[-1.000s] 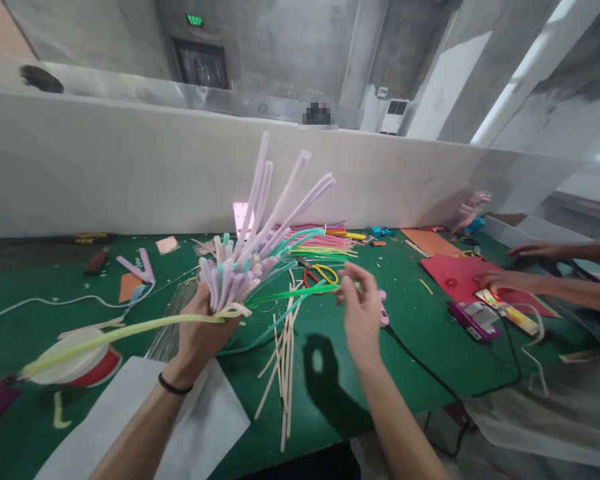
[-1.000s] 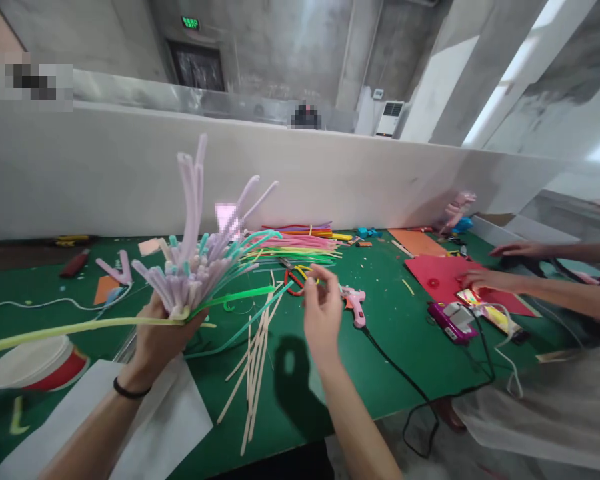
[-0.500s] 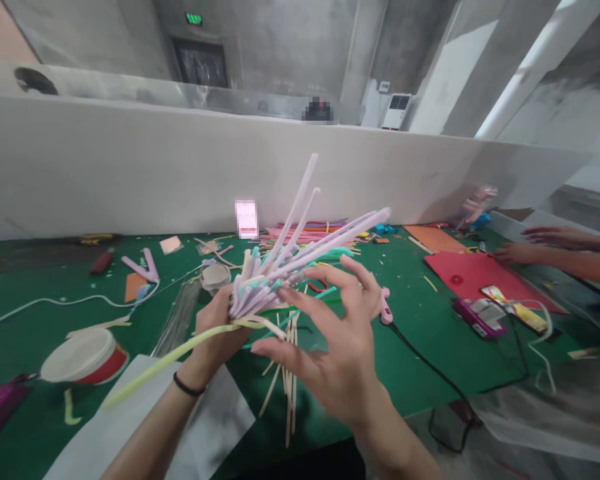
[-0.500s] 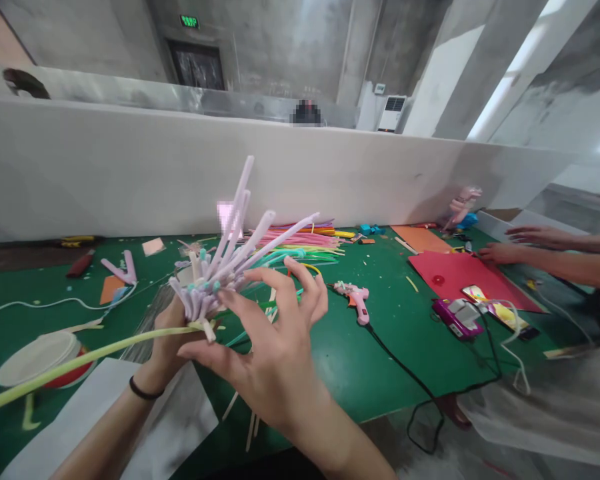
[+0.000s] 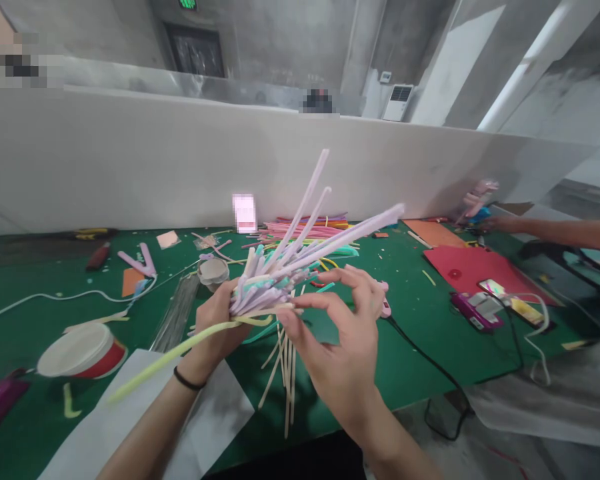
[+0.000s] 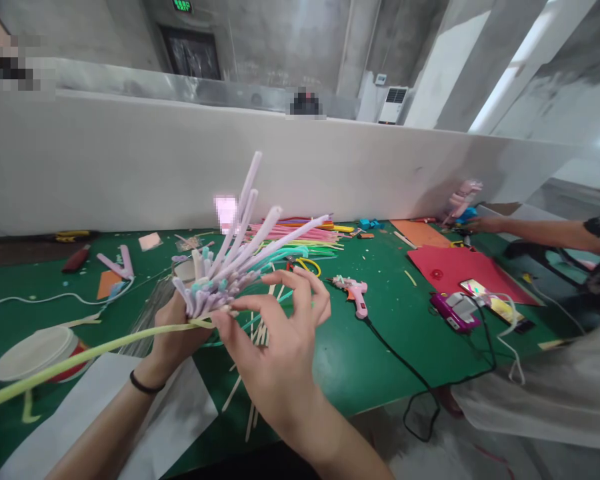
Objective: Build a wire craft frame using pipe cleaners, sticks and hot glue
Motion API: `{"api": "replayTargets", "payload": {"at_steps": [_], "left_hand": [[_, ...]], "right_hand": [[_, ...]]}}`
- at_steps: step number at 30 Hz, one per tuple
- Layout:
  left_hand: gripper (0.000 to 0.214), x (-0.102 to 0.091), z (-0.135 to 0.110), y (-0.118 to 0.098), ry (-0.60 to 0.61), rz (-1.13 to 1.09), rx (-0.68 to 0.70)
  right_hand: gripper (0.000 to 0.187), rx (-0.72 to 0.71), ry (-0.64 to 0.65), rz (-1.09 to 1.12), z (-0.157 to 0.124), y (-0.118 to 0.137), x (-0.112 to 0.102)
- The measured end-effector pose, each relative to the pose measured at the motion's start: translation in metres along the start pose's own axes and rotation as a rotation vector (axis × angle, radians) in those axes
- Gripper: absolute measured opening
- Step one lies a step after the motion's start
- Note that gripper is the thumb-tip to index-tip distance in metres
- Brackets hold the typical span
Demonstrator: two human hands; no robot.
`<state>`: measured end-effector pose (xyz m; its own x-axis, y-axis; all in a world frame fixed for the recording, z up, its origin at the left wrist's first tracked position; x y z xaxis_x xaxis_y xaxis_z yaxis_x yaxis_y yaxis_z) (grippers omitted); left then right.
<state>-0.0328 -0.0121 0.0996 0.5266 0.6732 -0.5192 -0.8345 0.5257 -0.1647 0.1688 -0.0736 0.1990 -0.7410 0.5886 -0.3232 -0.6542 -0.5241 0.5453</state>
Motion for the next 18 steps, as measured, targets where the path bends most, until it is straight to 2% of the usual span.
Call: {"api": "replayTargets", "payload": {"at_steps": [9, 12, 15, 18], "left_hand": [[0.045, -0.001, 0.000, -0.004, -0.005, -0.005, 0.038], [0.046, 0.000, -0.001, -0.001, 0.002, -0.015, 0.008], [0.046, 0.002, -0.002, 0.002, -0.002, -0.001, 0.011], [0.044, 0.001, -0.002, 0.004, -0.019, -0.003, 0.021]], "right_hand": [[0.003, -0.014, 0.018, 0.082, 0.000, -0.002, 0.006], [0.006, -0.019, -0.001, 0.121, 0.002, -0.003, 0.004], [0.003, 0.035, -0.041, 0.188, 0.010, -0.009, -0.012], [0.003, 0.105, -0.149, 0.303, 0.025, -0.024, -0.050]]}}
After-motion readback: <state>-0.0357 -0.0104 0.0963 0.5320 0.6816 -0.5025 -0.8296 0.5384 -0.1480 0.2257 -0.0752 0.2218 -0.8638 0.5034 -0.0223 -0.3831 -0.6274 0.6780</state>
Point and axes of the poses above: each hand's wrist, its own z-axis towards the middle knuckle, its own x-axis out of the palm, y = z × x, the point moved 6 cm from there along z, towards the middle knuckle, and after that the axes turned 6 degrees about x, right-handed, at the moved point
